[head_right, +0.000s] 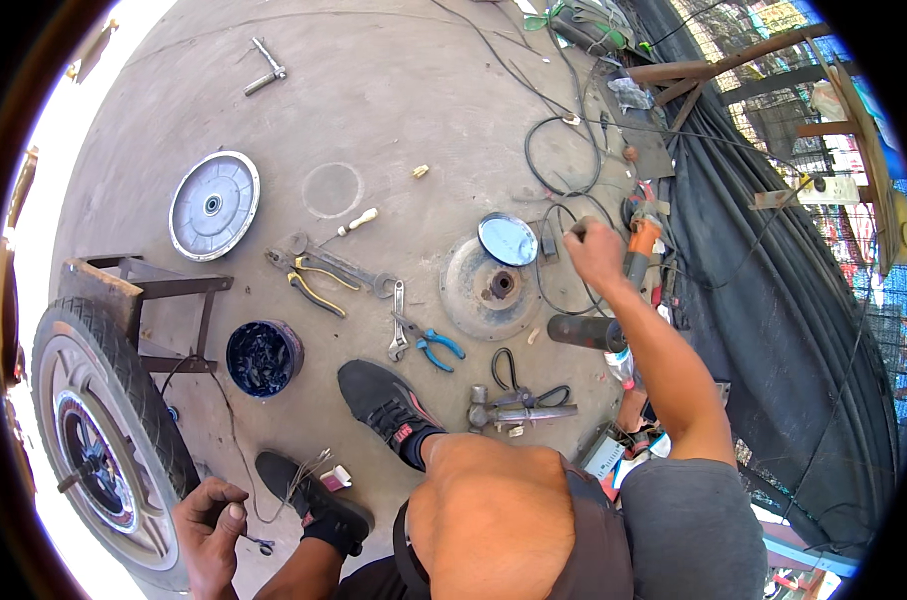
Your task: The person applies grease to a wheel bearing, places it into a hub cover, and uses shears to press a seal into the bearing. The person then places the bearing into the wheel hub.
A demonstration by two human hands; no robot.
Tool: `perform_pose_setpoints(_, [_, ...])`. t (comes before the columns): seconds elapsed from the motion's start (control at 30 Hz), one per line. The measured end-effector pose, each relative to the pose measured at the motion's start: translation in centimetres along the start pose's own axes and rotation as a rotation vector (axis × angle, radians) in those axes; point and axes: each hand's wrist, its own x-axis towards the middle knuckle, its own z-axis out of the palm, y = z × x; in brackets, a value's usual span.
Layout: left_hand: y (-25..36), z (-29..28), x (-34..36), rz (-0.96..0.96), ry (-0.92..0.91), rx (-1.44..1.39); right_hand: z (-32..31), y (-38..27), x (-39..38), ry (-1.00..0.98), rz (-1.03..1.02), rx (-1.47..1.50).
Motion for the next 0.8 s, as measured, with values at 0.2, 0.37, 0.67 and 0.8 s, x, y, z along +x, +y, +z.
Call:
perform_pose_setpoints(0.2, [-0.4, -0.3, -0.4, 0.078, -0.019, -0.016, 5.0, -7.5, -6.0, -0.339, -0.177, -0.036])
perform_pose_setpoints(0.37, [-0.8, -0.6, -1.6, 0.143, -0.001, 0.005, 8.0, -11.1, -9.6, -0.485, -0.327, -0.006])
perform_pose_setpoints(0.67, [-2.0, -0.8, -2.2, 0.172, -0.1, 0.058, 11.5, -24.0, -15.6, -0.874, -0.78, 0.236])
perform_pose_setpoints(0.8, [-2.3, -1.2, -3.2, 0.15, -0.032, -0.02, 14.8, -29.0, -20.6, -1.211, -1.244, 0.318])
